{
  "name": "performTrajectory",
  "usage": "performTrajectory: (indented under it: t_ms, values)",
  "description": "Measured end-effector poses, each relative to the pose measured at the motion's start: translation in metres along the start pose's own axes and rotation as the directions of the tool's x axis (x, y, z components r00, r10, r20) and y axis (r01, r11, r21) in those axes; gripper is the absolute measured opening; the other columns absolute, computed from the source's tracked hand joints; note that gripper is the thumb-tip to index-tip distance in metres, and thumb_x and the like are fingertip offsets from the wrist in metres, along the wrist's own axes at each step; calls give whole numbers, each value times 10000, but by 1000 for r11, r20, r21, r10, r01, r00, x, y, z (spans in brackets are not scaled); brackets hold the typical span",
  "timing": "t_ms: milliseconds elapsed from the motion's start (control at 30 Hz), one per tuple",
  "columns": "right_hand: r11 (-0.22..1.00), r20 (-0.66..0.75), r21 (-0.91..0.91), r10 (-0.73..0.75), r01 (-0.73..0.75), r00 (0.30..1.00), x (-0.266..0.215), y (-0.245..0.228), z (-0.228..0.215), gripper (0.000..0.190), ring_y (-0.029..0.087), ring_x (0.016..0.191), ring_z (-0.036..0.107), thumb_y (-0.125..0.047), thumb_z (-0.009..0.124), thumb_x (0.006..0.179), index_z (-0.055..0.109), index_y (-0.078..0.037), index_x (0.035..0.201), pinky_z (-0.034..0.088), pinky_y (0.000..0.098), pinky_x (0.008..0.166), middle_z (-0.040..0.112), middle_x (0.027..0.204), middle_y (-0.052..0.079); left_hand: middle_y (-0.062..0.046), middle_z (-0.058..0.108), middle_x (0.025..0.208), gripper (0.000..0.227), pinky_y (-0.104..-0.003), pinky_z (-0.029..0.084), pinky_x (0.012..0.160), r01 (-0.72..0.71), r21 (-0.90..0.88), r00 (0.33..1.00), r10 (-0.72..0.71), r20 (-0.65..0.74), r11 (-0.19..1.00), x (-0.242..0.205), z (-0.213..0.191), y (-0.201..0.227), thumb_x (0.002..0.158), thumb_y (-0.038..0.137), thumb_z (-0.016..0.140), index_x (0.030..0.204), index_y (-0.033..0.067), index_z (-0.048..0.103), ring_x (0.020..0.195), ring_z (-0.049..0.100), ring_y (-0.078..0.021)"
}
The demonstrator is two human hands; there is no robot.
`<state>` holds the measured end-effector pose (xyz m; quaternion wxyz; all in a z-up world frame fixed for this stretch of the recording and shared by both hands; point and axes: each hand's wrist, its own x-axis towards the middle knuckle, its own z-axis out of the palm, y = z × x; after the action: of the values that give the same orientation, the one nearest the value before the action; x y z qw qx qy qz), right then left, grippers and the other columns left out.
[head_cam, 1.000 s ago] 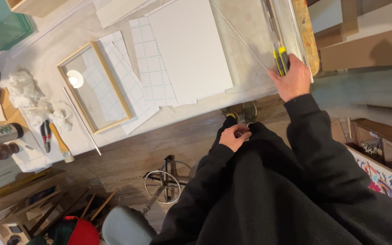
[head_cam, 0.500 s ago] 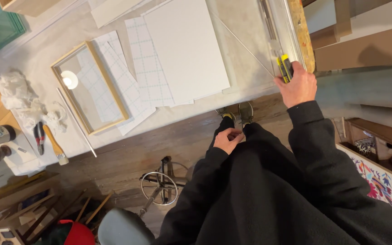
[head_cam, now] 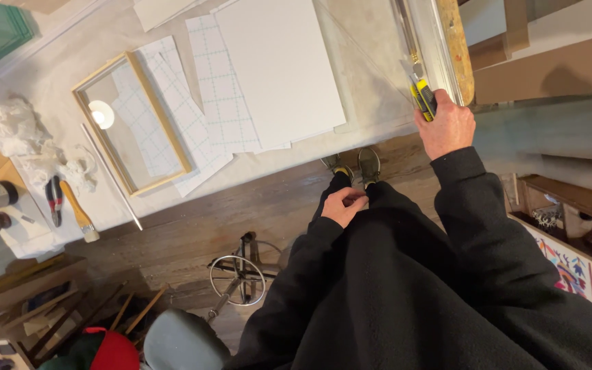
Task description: Cutting a white foam board to size for a picture frame using a utility knife.
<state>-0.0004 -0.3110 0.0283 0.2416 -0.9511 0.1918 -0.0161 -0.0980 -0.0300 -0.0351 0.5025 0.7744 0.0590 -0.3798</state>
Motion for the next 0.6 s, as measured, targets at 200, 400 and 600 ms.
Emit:
performTrajectory:
  t_ms: [200,400,600]
  values:
    - [972,102,235,-47,22,994,-35,-48,-39,311,386,735,677,-279,791,937,651,-4,974,554,468,681,675,796,217,-80,762,1093,397,-303,559,801,26,-438,996,12,83,898,-7,-1,14,971,294,699,1259,20,698,955,706,-147]
    - [870,381,493,-245,28,892,-107,-128,-45,315,130,671,624,-259,823,845,683,-12,982,543,344,659,684,783,137,-93,710,1299,513,-318,555,964,53,-940,995,60,78,337,-37,-46,43,1054,341,570,1443,7,539,1157,695,-181]
    - [887,583,442,-399,136,708,-160,-174,-11,276,143,641,610,-210,856,801,702,-27,940,548,310,678,703,777,107,-92,704,1131,380,-352,579,910,-177,-984,981,74,-179,-27,-71,-75,-66,1107,204,635,1421,-11,622,1006,686,-179]
